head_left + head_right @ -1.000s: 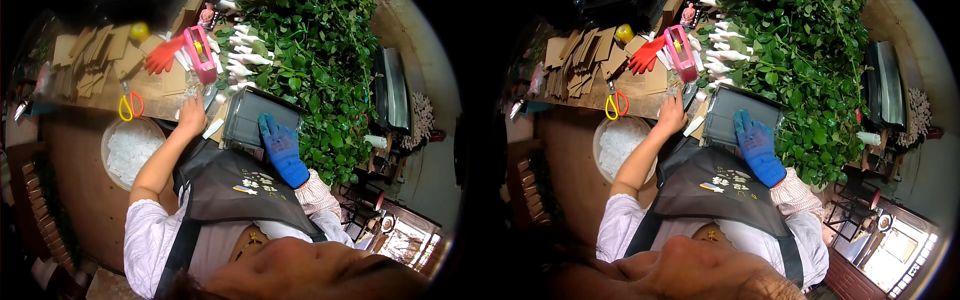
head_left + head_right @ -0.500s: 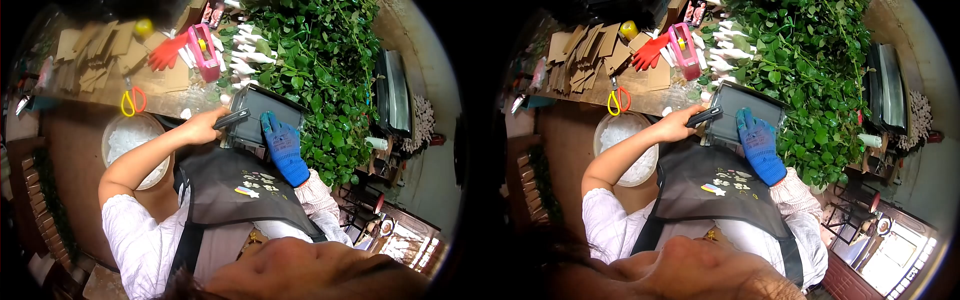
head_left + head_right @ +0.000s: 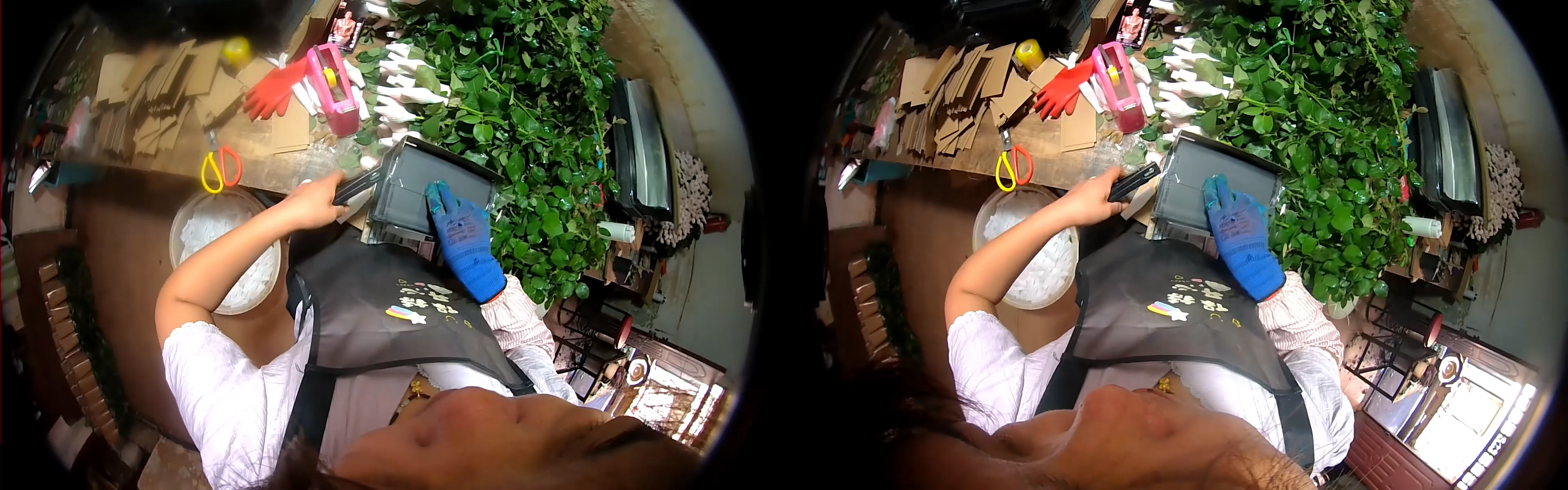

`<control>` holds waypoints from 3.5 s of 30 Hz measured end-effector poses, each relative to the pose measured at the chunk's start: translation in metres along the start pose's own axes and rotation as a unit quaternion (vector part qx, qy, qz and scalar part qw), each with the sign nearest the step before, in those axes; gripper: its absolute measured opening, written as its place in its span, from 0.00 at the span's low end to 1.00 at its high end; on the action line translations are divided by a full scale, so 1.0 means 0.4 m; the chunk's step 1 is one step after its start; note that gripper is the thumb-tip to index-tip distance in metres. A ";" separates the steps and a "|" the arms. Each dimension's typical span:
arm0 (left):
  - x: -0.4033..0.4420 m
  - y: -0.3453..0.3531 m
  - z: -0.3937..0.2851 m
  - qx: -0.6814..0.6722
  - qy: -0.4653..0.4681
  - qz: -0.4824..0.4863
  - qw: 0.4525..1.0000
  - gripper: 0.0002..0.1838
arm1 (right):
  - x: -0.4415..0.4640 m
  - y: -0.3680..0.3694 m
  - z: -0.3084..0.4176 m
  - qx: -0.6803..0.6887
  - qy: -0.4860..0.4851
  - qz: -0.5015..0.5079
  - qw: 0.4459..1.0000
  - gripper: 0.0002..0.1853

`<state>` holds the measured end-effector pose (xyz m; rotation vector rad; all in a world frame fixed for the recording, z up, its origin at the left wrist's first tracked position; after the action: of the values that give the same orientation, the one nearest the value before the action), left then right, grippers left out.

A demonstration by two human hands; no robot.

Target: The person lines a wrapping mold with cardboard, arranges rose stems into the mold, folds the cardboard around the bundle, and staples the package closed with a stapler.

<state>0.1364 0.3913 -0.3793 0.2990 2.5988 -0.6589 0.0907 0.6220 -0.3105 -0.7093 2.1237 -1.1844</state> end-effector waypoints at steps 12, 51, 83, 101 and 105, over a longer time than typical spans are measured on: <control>-0.116 0.074 -0.074 0.424 0.315 -0.199 0.825 0.10 | 0.002 0.019 0.001 -0.044 -0.008 -0.007 0.999 0.30; 0.067 -0.037 -0.028 0.317 0.224 -0.308 0.869 0.28 | -0.074 -0.055 -0.063 0.282 0.001 -0.189 0.941 0.28; 0.149 0.314 -0.403 0.363 0.480 0.102 0.792 0.44 | -0.330 0.237 -0.241 0.705 0.280 -0.107 0.642 0.33; 0.145 0.315 -0.396 0.362 0.497 0.096 0.783 0.40 | -0.380 0.205 -0.158 0.394 0.269 0.152 0.865 0.45; 0.143 0.316 -0.396 0.362 0.497 0.092 0.784 0.39 | -0.397 0.210 -0.164 0.361 0.298 0.126 0.874 0.45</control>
<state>0.0674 0.5844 -0.3315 1.4668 2.9781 -1.7979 0.1378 0.8073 -0.3177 0.3075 1.8717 -2.0407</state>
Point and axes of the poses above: each hand's wrist, its own x-axis towards the middle knuckle, its own y-axis out of the palm, z = x × y, the point moved 7 cm from there along x, towards the middle knuckle, and after that the axes turned 9 degrees about -x, right-handed, at the moved point
